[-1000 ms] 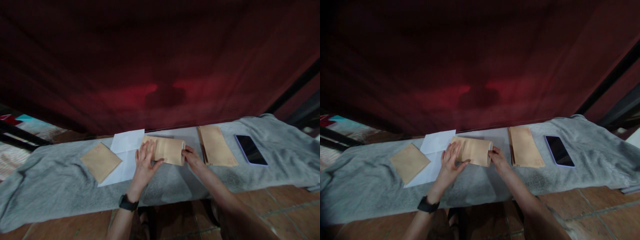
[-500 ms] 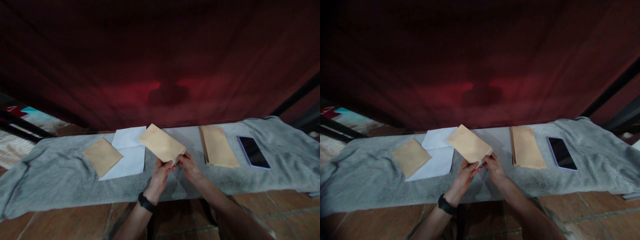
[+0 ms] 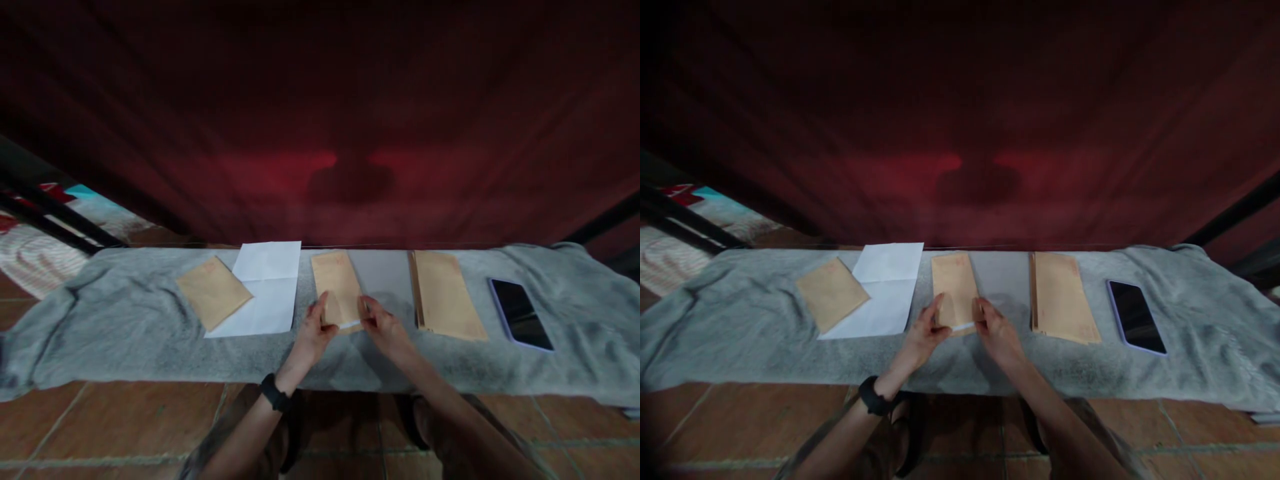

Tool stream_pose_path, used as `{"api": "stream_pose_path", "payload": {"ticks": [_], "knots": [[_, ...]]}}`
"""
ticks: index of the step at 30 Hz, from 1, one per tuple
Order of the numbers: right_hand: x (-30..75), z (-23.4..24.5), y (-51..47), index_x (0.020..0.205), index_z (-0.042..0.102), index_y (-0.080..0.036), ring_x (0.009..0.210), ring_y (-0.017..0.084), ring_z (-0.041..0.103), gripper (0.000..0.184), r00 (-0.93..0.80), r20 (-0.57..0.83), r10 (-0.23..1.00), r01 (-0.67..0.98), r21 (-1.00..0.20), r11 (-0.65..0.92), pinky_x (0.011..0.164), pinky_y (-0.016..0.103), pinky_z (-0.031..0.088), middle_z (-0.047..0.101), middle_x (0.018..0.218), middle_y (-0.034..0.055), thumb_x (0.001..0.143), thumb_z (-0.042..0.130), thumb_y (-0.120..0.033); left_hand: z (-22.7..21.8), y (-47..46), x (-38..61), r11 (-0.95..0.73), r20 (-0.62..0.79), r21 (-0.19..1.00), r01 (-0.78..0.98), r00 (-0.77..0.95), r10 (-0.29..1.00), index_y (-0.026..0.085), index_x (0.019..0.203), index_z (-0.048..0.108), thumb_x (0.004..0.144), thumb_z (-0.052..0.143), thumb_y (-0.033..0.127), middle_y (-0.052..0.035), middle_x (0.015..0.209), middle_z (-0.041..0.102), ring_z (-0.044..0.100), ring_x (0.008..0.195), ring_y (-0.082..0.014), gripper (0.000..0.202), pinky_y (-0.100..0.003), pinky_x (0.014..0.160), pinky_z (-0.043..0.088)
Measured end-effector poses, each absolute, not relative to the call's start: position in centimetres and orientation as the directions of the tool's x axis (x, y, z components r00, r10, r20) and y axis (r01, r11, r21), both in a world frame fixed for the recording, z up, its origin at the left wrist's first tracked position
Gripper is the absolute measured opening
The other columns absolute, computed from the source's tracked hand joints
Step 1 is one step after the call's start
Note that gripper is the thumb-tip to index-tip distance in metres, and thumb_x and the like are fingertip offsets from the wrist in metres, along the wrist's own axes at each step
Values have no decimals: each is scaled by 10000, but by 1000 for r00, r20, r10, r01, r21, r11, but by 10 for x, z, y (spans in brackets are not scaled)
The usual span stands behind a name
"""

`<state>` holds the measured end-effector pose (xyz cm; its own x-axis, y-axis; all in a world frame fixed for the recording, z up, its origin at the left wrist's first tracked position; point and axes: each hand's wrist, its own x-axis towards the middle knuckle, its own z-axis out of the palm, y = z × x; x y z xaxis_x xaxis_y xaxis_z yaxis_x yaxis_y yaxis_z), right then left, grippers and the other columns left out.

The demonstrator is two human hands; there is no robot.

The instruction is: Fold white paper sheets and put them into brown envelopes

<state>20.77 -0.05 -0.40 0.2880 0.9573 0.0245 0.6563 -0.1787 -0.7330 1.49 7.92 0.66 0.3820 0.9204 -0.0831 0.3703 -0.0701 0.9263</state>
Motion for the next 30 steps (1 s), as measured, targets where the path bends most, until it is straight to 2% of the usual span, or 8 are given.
{"api": "stream_pose_path", "payload": {"ticks": [3, 5, 9, 13, 18, 22, 26, 30], "knots": [[204, 3, -7, 1401, 491, -241, 998, 229, 712, 483, 218, -8, 976, 787, -589, -181, 855, 318, 534, 718, 1206, 83, 919, 501, -216, 9, 75, 13, -219, -49, 792, 570, 416, 908, 189, 1398, 511, 711, 683, 86, -97, 1230, 549, 622, 1092, -225, 715, -375, 1002, 507], [202, 9, -8, 1408, 485, -245, 1010, 230, 709, 466, 182, -33, 983, 833, -525, -172, 856, 318, 527, 691, 1265, 86, 942, 488, -226, 15, 70, 11, -297, -23, 706, 643, 440, 898, 196, 1377, 520, 770, 652, 100, -112, 1308, 522, 622, 1114, -222, 628, -369, 1021, 496], [201, 16, -7, 1370, 532, -256, 927, 237, 718, 410, 164, -83, 983, 882, -435, -184, 774, 323, 525, 686, 1258, 89, 968, 456, -270, 28, 61, 9, -418, -11, 506, 754, 490, 871, 225, 1374, 516, 888, 571, 176, -140, 1455, 470, 627, 1148, -255, 491, -359, 938, 543], [203, 13, -6, 1311, 594, -266, 967, 233, 684, 385, 129, -22, 991, 901, -416, -126, 837, 337, 518, 681, 1225, 77, 953, 453, -274, 30, 59, 8, -552, 67, 354, 755, 568, 820, 166, 1345, 550, 922, 526, 194, -176, 1414, 540, 537, 1283, -320, 425, -481, 1053, 467], [205, 11, -6, 1239, 644, -254, 1113, 259, 606, 356, 75, 80, 994, 908, -417, -35, 1012, 403, 457, 667, 1218, 91, 936, 458, -245, 19, 58, 15, -726, 161, 389, 566, 735, 659, 156, 1393, 509, 940, 497, 186, -148, 1566, 406, 323, 1473, -289, 454, -510, 1200, 280], [210, 8, -3, 1233, 647, -203, 1270, 262, 533, 381, 18, 117, 993, 892, -451, 37, 1102, 442, 402, 612, 1364, 105, 967, 376, -233, 11, 53, 25, -741, 145, 469, 480, 786, 601, 176, 1461, 442, 966, 447, 182, -140, 1568, 407, 291, 1491, -259, 496, -511, 1234, 184], [214, 0, 4, 1349, 587, -144, 1366, 247, 471, 455, -21, 140, 990, 858, -505, 90, 1176, 452, 335, 544, 1461, 128, 1000, 337, -295, 8, 50, 29, -735, 120, 493, 465, 801, 587, 103, 1425, 476, 933, 431, 101, -204, 1549, 407, 289, 1487, -285, 494, -525, 1232, 186], [208, -4, 11, 1453, 497, -176, 1441, 216, 386, 520, -104, 109, 989, 831, -537, 147, 1229, 465, 251, 452, 1545, 88, 1033, 291, -403, 9, 49, 31, -742, 109, 495, 452, 815, 569, 94, 1349, 538, 851, 390, -28, -210, 1519, 452, 303, 1483, -268, 533, -518, 1226, 241]]}}
